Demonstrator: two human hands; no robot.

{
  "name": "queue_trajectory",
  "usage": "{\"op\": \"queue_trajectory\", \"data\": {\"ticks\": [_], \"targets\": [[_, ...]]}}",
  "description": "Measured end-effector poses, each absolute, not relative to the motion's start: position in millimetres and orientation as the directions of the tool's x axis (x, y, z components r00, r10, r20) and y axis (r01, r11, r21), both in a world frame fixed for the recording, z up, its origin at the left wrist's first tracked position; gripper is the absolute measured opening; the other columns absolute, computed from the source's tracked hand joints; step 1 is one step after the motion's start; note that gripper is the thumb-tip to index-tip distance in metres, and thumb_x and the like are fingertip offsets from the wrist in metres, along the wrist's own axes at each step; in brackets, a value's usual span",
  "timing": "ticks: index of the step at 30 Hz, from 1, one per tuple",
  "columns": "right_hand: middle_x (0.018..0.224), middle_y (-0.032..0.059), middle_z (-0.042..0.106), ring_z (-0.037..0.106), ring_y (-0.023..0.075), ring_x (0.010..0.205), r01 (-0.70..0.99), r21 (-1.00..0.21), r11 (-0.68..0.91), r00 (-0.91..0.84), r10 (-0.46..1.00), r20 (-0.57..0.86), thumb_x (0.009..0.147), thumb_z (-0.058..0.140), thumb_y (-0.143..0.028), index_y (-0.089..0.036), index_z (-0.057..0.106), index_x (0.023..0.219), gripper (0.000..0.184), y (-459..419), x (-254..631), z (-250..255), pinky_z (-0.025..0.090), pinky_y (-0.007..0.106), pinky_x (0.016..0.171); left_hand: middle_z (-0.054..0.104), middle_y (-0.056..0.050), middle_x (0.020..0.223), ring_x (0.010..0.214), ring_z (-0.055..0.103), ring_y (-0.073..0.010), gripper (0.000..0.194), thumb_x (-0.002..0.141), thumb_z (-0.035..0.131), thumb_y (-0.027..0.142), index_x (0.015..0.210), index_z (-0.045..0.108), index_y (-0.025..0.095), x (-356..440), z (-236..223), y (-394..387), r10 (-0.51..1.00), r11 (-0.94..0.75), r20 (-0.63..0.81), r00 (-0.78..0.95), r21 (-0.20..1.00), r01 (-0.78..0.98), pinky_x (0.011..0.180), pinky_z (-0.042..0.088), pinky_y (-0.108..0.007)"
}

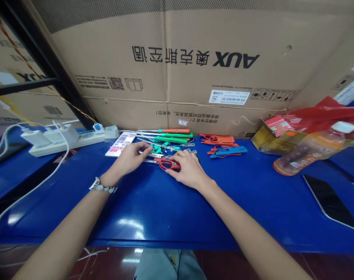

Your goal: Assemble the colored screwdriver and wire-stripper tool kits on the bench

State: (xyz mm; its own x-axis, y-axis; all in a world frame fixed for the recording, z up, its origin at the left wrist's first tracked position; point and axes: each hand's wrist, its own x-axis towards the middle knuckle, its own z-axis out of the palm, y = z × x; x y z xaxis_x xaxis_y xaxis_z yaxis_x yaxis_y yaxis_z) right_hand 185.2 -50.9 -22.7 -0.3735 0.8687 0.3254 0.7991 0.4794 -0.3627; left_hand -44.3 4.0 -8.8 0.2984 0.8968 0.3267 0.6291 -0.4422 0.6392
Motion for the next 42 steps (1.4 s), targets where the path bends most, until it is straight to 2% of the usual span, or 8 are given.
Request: {"op": "queue_trajectory", "data": {"ticks": [5,10,16,21,27,30,37,42], "targets": [[0.102,0.0061,0.065,0.056,0.0268,0.1,0.81,-0.361,0.462,-0.363,0.879,0.31,0.085,0.071,-0.042,-0.026,0.07,0.11,0.03,-49.8,180.5,-24.5,0.042,0.044,0.084,0.073,-0.004,0.083,0.072,0.064,-0.018,0.024,0.091,0.055,0.038,0.085,0.068,0.018,-44.1,-10.0,3.6,0.895,-0.446,0.307,0.323,0.639,0.627,0.068,0.046,-0.028],[0.101,0.0057,0.064,0.057,0.0252,0.099,0.785,-0.413,0.463,-0.365,0.883,0.296,0.085,0.07,-0.042,-0.025,0.07,0.11,0.03,-48.6,180.3,-27.5,0.044,0.042,0.085,0.074,-0.005,0.089,0.079,0.066,-0.0192,0.022,0.091,0.056,0.034,0.088,0.07,0.018,-44.7,-10.1,3.8,0.891,-0.448,0.264,0.369,0.646,0.619,0.073,0.049,-0.03],[0.099,0.0049,0.062,0.059,0.025,0.098,0.771,-0.47,0.431,-0.316,0.898,0.305,0.082,0.073,-0.04,-0.022,0.069,0.099,0.025,-48.0,178.9,-32.4,0.045,0.042,0.087,0.07,-0.007,0.1,0.098,0.063,-0.0243,0.019,0.085,0.063,0.027,0.099,0.074,0.02,-42.2,-15.1,1.1,0.788,-0.597,0.248,0.564,0.535,0.598,0.09,0.049,-0.039],[0.099,0.0046,0.062,0.059,0.0248,0.1,0.763,-0.496,0.414,-0.305,0.907,0.288,0.079,0.073,-0.036,-0.022,0.067,0.096,0.023,-48.4,177.9,-30.3,0.045,0.041,0.088,0.068,-0.007,0.1,0.09,0.064,-0.0212,0.024,0.085,0.061,0.021,0.106,0.073,0.02,-40.8,-19.4,4.1,0.756,-0.597,0.15,0.637,0.557,0.577,0.083,0.051,-0.035],[0.102,0.0038,0.063,0.059,0.0246,0.099,0.791,-0.462,0.402,-0.314,0.914,0.257,0.077,0.075,-0.038,-0.022,0.069,0.095,0.024,-48.9,178.5,-21.6,0.04,0.042,0.086,0.069,-0.007,0.092,0.082,0.062,-0.0196,0.02,0.086,0.063,0.022,0.101,0.076,0.018,-40.7,-14.7,6.9,0.756,-0.57,0.096,0.648,0.583,0.579,0.077,0.048,-0.031],[0.102,0.0033,0.063,0.058,0.0245,0.098,0.801,-0.467,0.375,-0.3,0.926,0.229,0.077,0.076,-0.04,-0.024,0.07,0.096,0.025,-49.3,180.8,-19.2,0.037,0.043,0.088,0.067,-0.006,0.09,0.079,0.06,-0.0188,0.021,0.089,0.062,0.023,0.103,0.077,0.02,-41.1,-15.6,9.0,0.724,-0.609,0.1,0.682,0.558,0.564,0.075,0.046,-0.03],[0.096,0.0018,0.06,0.056,0.021,0.094,0.733,-0.626,0.266,-0.237,0.963,0.13,0.068,0.086,-0.033,-0.021,0.068,0.089,0.03,-39.1,187.4,-27.9,0.039,0.035,0.084,0.063,-0.006,0.086,0.076,0.057,-0.0187,0.022,0.09,0.059,0.021,0.102,0.077,0.021,-40.1,-17.6,11.0,0.667,-0.683,0.097,0.739,0.475,0.554,0.072,0.043,-0.03],[0.09,0.0002,0.062,0.056,0.0189,0.086,0.724,-0.658,0.206,-0.225,0.973,0.057,0.062,0.088,-0.031,-0.02,0.066,0.084,0.034,-34.0,186.9,-26.8,0.038,0.031,0.078,0.066,-0.006,0.091,0.079,0.059,-0.0197,0.021,0.088,0.058,0.02,0.102,0.074,0.019,-35.8,-16.4,7.6,0.707,-0.644,0.073,0.703,0.478,0.598,0.071,0.044,-0.03]]}}
